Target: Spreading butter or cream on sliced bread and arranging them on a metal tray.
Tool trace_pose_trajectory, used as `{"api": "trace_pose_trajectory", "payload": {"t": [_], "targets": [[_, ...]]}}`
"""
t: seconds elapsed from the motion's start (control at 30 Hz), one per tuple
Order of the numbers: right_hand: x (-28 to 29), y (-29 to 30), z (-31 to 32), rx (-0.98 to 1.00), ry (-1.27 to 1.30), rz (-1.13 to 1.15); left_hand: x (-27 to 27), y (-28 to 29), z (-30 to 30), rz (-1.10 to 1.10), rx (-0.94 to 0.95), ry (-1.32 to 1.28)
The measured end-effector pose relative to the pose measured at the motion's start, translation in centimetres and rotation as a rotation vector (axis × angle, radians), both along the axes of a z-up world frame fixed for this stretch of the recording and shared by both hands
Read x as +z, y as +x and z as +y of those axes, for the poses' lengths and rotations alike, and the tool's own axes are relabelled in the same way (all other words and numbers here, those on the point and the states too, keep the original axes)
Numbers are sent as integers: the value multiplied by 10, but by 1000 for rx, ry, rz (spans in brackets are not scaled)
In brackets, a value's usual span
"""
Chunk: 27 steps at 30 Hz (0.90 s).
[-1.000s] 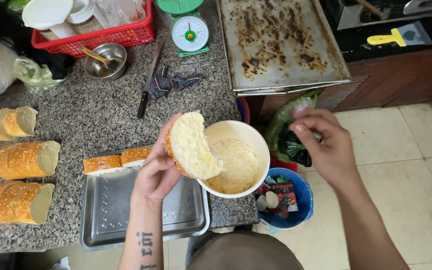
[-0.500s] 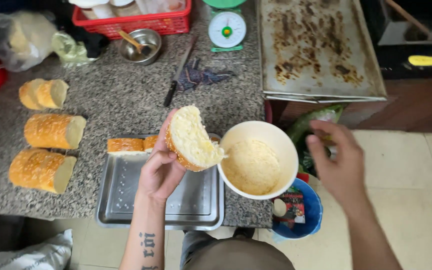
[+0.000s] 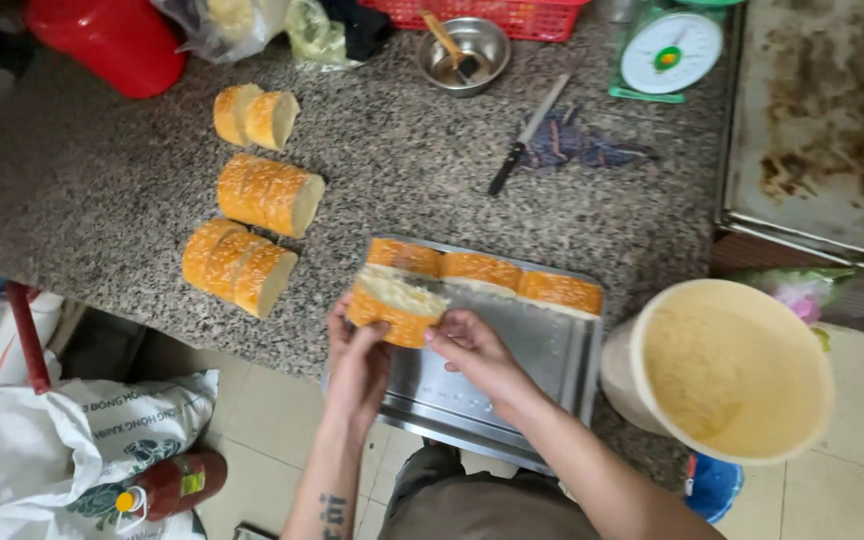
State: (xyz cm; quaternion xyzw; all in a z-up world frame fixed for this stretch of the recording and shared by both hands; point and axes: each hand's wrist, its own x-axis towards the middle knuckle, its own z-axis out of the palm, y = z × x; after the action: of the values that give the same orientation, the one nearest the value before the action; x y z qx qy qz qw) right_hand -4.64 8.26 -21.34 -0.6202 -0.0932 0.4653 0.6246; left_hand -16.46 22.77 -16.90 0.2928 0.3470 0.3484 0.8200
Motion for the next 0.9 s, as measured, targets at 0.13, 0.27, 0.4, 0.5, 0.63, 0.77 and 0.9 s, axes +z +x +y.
{"api": "trace_pose_trajectory", "payload": {"t": [0.13, 0.27, 0.4, 0.5, 0.63, 0.77, 0.9], "targets": [[-28, 0, 28, -55, -157, 82, -20, -8, 15, 279, -94, -73], [-36, 19, 41, -32, -258, 258, -47, -25, 51, 504, -403, 23], [-12, 29, 61, 21, -345, 269, -69, -33, 90, 517, -536, 82], [-17, 38, 70, 36, -458, 343, -75, -31, 106, 598, -681, 157], [-28, 31, 79, 50, -604, 306, -78, -33, 117, 504, -752, 158], [-35, 30, 92, -20, -604, 220, -77, -35, 125, 496, -772, 171], [-49, 20, 96, -111, -601, 190, -77, -34, 129, 492, -782, 153]]}}
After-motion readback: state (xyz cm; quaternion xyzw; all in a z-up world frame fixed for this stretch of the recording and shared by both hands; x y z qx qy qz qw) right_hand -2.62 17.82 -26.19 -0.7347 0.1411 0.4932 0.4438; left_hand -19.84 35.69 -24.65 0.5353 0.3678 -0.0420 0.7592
